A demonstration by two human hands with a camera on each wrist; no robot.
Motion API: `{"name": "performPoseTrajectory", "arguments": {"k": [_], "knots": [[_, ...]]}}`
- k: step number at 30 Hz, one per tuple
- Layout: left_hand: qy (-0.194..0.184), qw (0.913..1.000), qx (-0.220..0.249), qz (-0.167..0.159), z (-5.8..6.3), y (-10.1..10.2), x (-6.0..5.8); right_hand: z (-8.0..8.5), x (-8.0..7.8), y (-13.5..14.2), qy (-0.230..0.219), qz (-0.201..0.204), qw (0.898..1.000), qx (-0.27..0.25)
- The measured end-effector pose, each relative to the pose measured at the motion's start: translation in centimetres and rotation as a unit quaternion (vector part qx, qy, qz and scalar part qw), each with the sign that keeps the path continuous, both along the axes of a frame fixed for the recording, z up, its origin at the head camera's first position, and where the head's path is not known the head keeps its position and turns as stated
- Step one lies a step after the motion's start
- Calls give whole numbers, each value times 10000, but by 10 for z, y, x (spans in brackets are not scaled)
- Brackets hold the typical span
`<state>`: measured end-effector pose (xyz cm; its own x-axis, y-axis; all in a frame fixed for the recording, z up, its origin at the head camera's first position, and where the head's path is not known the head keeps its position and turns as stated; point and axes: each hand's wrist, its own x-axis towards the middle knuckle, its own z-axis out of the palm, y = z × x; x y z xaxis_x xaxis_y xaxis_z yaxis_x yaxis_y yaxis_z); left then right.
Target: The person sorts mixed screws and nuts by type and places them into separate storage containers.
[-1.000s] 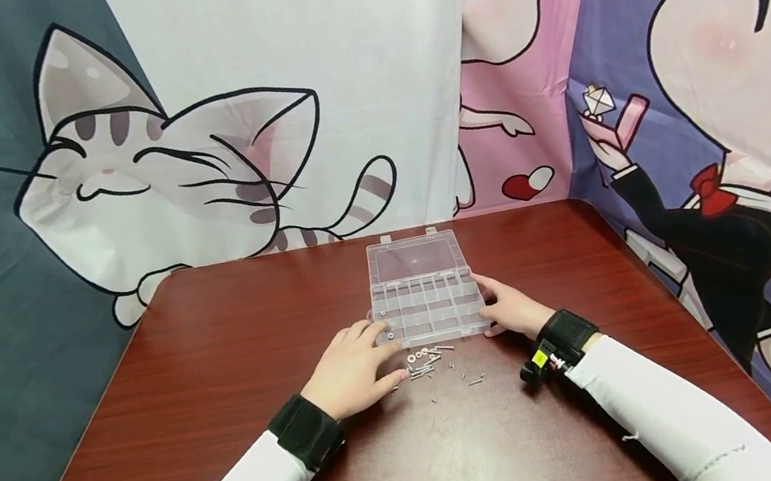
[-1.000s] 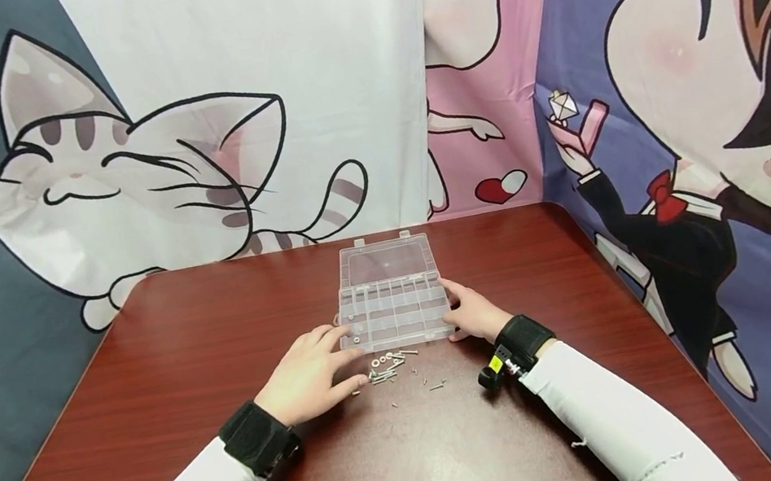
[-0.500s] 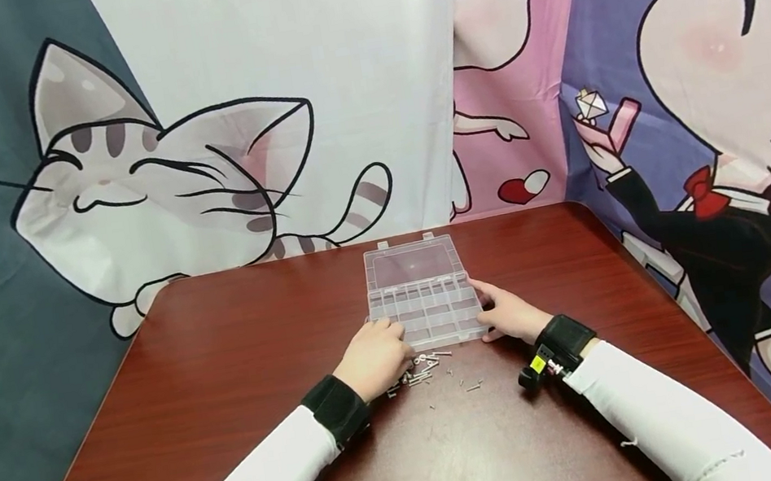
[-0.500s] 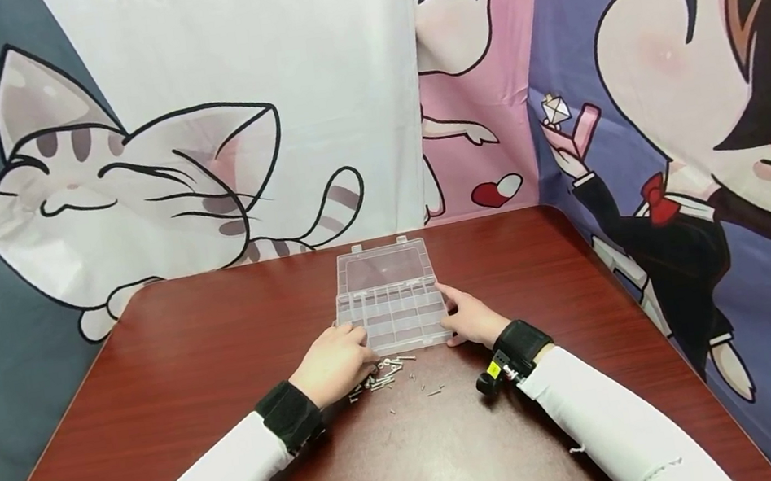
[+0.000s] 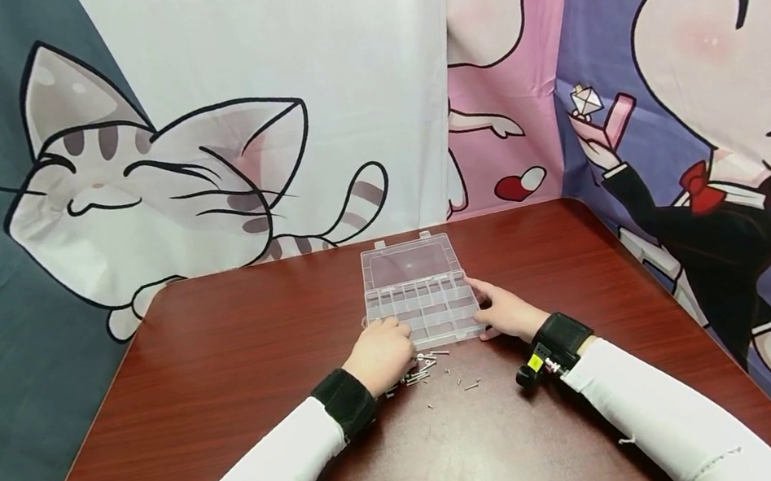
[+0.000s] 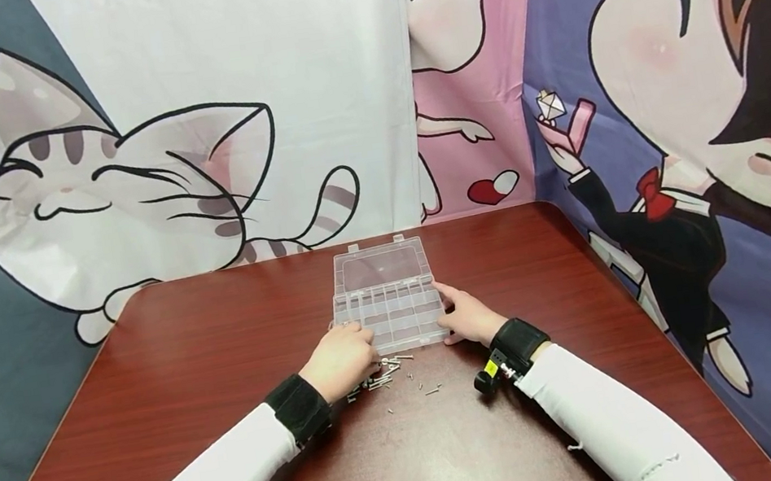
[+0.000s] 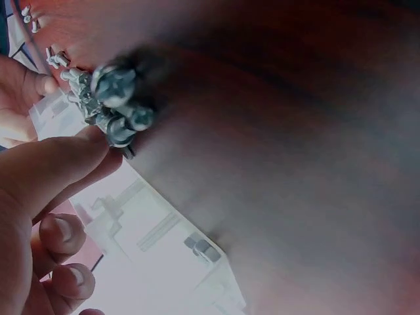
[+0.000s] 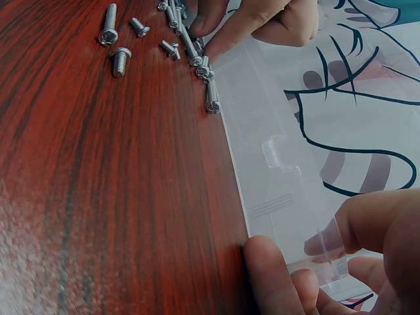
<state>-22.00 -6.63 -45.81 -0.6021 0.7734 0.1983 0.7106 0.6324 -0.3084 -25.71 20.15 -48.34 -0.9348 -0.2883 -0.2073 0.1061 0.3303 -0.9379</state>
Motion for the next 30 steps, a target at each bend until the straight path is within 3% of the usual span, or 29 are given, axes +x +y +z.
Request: {"name": "performPoseTrajectory", "arguments": {"k": [10, 30], "knots": [[-132, 9998, -95, -69, 8, 4, 3, -1, -1, 0, -9, -8, 10000, -34], [-336, 9994, -90, -21, 9, 7, 2, -3, -1, 2, 98, 60, 9999, -39]]}}
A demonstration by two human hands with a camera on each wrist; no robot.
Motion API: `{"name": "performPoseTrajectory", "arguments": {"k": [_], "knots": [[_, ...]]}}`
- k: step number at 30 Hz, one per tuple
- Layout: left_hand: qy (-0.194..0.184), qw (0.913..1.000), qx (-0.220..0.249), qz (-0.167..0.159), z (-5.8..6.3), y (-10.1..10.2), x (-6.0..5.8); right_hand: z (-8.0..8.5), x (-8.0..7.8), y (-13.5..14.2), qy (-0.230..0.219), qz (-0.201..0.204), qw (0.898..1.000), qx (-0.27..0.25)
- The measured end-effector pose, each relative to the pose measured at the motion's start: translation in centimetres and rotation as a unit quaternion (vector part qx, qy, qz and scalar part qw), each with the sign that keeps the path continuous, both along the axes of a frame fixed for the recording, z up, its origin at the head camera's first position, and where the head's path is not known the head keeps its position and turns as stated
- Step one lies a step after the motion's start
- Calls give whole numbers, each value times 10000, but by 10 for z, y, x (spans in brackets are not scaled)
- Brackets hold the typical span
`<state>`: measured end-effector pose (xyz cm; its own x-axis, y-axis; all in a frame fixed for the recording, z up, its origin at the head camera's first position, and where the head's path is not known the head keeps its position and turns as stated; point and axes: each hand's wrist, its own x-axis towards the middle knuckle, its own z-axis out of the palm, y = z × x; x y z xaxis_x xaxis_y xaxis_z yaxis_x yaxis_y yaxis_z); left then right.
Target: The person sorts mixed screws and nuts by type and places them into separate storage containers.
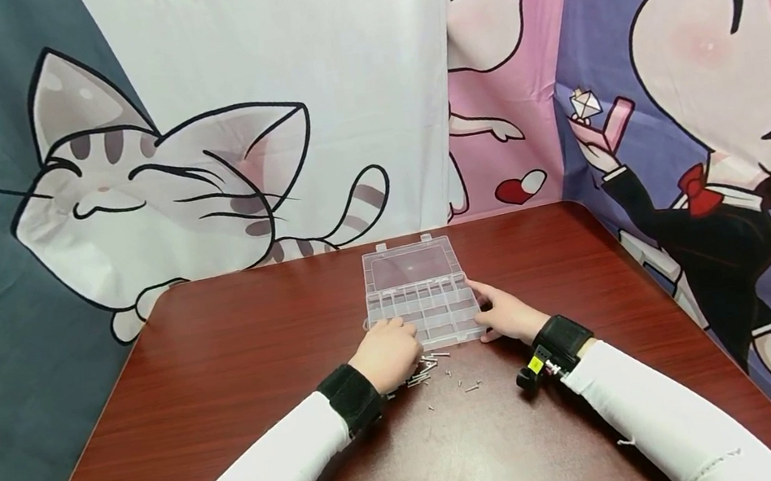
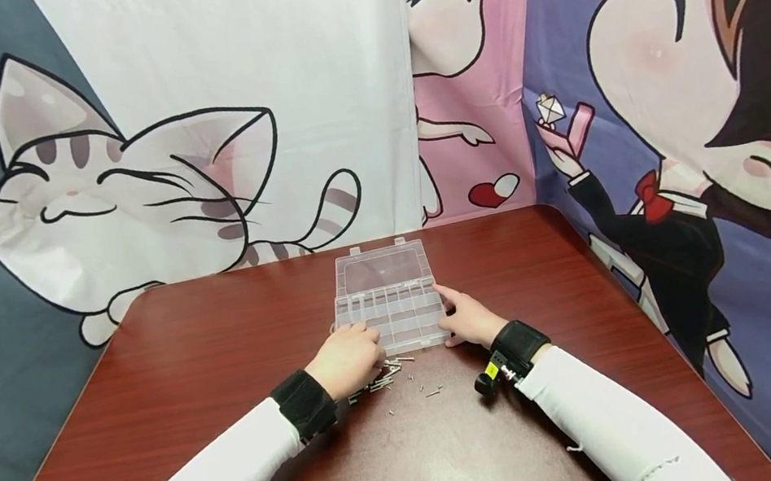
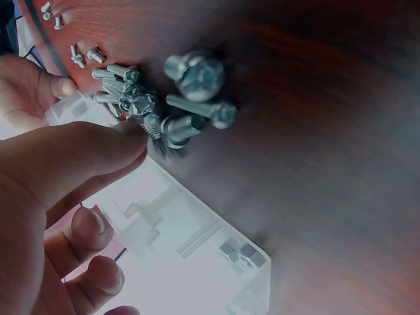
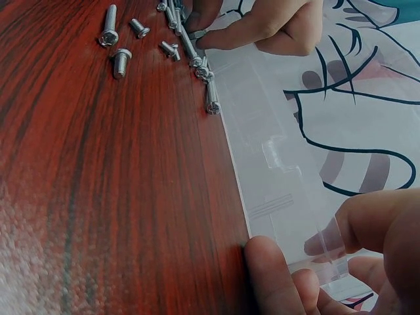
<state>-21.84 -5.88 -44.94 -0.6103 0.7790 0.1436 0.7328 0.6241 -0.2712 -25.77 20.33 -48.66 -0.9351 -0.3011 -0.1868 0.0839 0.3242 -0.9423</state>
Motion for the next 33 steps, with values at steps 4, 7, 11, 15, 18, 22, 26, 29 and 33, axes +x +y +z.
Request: {"name": "performPoseTrajectory", "arguments": {"k": [4, 7, 11, 15, 18, 22, 26, 29, 33], "knots": [[-202, 9994, 285, 45, 4, -6, -1, 0, 0, 0, 13, 10, 10000, -27], [-253, 9982, 536, 103, 9, -14, -3, 4, 1, -1, 28, 29, 10000, -11], [-189, 9965, 767, 261, 18, -28, -7, 13, 6, -3, 41, 35, 10000, 27], [-182, 9944, 903, 516, 25, -43, -12, 14, 7, -3, 72, 19, 9999, 81], [-183, 9929, 974, 660, 29, -51, -16, 8, 3, -2, 81, -21, 9999, 92], [-228, 9924, 951, 741, 27, -58, -20, 6, 3, -2, 81, -28, 9999, 88], [-279, 9927, 913, 741, 20, -61, -22, 10, 6, -4, 110, -6, 9999, 63], [-287, 9926, 937, 717, 16, -61, -24, 5, 4, -3, 69, -25, 10000, 53], [-295, 9928, 909, 723, 11, -59, -27, 0, 1, -3, -12, -69, 9999, 92]]}}
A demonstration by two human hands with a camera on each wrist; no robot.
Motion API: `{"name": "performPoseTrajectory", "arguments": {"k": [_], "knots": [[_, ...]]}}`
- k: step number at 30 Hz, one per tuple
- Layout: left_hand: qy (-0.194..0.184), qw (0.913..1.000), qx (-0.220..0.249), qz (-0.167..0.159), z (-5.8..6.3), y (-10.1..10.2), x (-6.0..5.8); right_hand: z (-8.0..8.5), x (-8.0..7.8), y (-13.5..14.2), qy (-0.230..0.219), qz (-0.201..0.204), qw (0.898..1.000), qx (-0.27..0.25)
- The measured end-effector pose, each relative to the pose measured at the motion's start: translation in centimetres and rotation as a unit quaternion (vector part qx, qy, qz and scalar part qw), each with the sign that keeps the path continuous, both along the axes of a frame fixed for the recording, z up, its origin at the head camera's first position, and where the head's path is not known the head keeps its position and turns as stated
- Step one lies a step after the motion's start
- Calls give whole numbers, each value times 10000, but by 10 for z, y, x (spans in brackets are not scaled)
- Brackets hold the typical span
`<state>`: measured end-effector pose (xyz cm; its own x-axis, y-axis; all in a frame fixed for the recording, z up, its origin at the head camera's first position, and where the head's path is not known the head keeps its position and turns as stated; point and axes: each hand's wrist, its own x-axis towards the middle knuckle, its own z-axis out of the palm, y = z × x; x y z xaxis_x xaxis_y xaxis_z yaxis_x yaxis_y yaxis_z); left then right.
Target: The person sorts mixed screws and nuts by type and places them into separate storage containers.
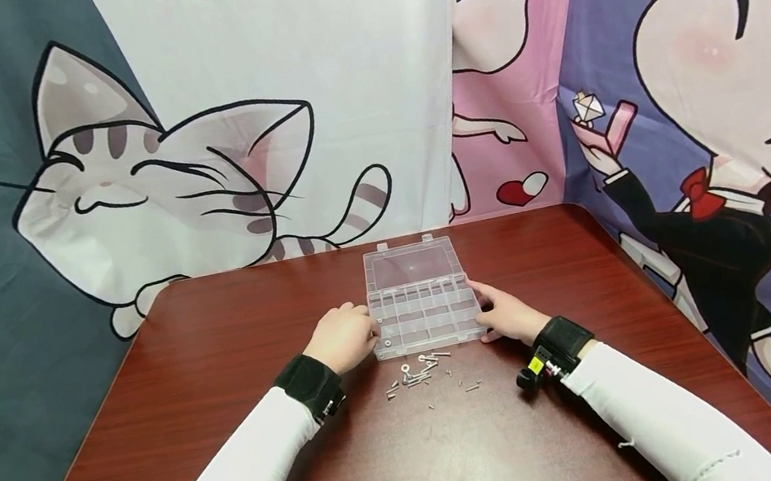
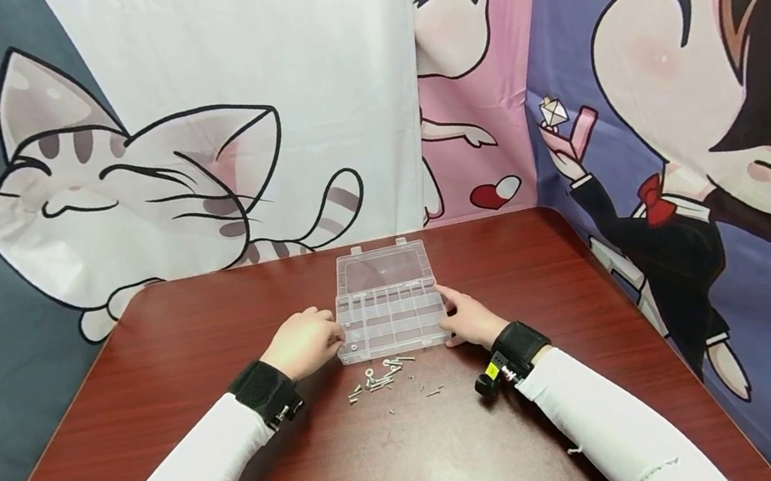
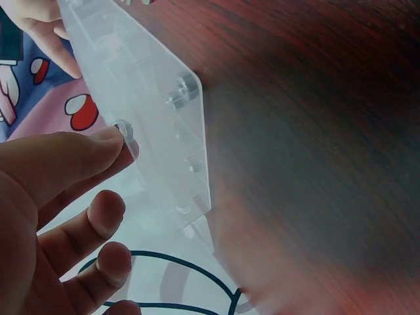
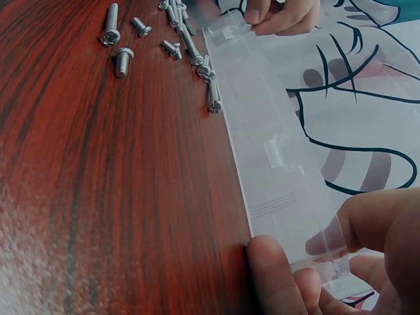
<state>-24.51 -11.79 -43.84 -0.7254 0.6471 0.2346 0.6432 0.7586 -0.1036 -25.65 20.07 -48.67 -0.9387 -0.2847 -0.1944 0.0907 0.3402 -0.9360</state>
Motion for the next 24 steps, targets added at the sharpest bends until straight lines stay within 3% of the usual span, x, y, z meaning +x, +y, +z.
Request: {"name": "performPoseTrajectory", "arguments": {"k": [9, 24], "knots": [[-92, 9999, -132, 4, -1, 2, -3, -2, -1, -1, -67, -151, 9999, -42], [-328, 9993, -57, 157, 0, 2, 2, 0, 1, -2, -55, -149, 9999, 22]]}}
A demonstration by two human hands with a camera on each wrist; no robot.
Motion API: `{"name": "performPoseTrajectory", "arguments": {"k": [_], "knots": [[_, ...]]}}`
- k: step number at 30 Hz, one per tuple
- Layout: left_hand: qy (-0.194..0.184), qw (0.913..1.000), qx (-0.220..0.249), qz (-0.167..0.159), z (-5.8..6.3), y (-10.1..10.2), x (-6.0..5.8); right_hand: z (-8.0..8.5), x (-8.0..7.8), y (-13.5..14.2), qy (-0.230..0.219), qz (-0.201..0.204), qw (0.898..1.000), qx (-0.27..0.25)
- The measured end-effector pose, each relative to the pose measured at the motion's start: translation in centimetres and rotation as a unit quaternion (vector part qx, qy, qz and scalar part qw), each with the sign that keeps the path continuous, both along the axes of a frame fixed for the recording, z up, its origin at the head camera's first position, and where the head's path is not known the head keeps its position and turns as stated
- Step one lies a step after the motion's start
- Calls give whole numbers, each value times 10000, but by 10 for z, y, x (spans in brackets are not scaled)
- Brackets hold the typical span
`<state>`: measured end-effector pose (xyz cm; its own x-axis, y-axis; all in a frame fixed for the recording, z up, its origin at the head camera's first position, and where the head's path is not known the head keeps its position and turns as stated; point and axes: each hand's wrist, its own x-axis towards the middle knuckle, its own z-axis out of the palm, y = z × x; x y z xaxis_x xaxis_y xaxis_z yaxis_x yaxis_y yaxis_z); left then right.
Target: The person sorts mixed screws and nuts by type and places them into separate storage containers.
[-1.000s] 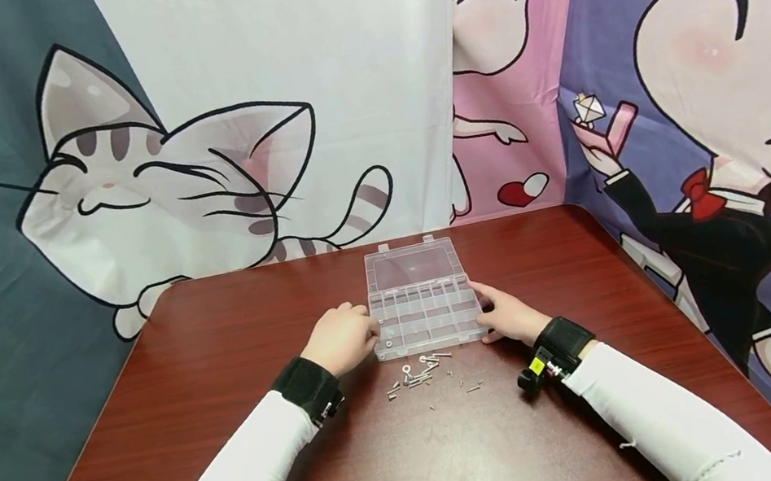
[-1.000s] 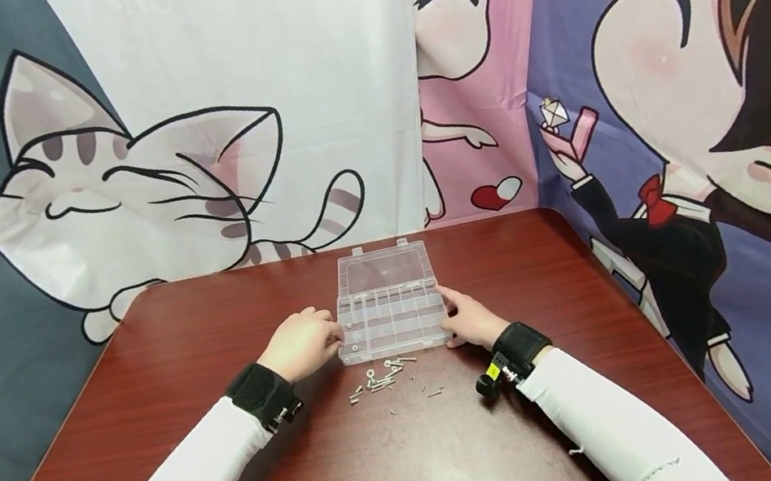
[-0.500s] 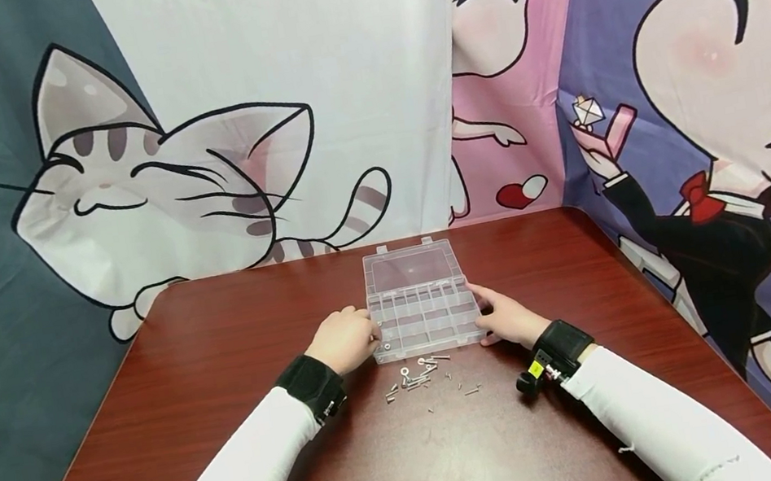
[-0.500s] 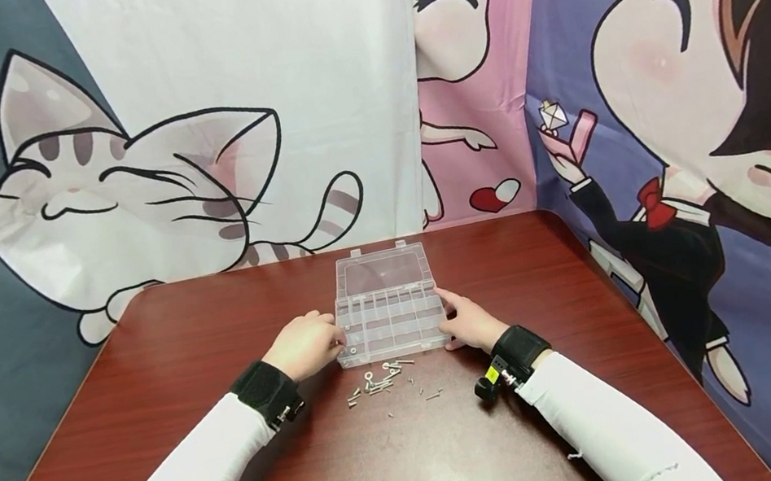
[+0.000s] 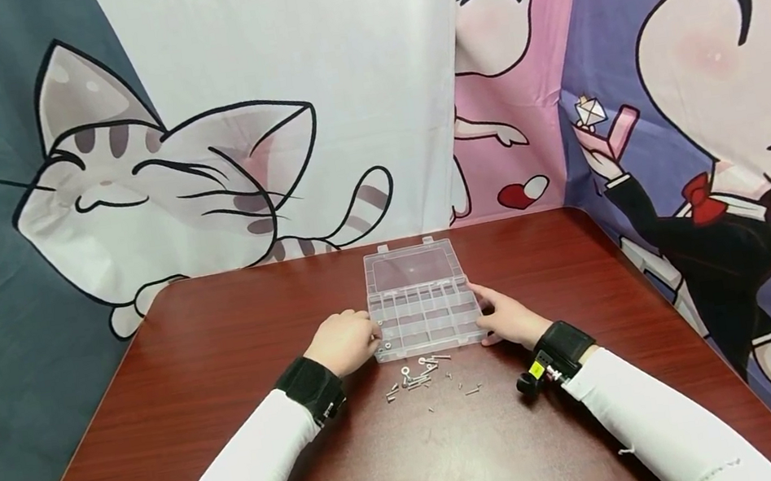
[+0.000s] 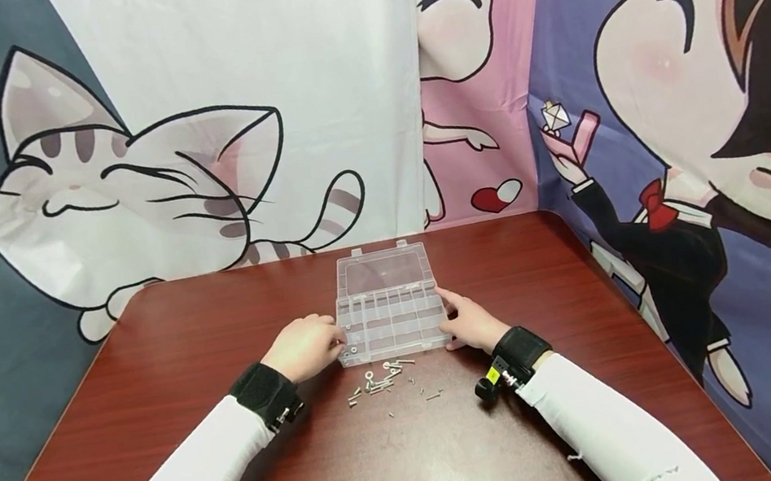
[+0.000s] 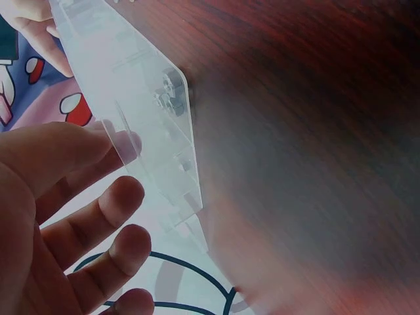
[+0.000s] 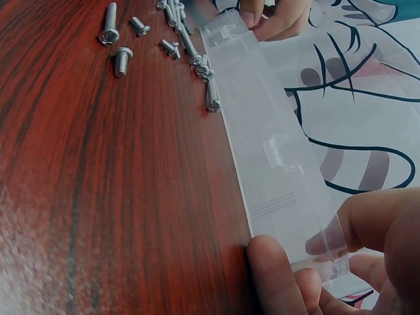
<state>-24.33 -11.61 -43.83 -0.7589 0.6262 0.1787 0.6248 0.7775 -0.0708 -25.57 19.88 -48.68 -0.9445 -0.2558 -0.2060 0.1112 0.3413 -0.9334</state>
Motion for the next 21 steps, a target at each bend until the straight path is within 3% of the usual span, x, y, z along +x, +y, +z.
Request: {"name": "performPoseTrajectory", "arguments": {"k": [10, 21], "knots": [[-203, 9993, 53, 296, 5, -1, 15, 3, 4, -1, 87, 10, 9999, -59], [56, 9977, 667, 67, 8, -7, 53, 4, 4, -1, 174, 79, 9998, -14]]}}
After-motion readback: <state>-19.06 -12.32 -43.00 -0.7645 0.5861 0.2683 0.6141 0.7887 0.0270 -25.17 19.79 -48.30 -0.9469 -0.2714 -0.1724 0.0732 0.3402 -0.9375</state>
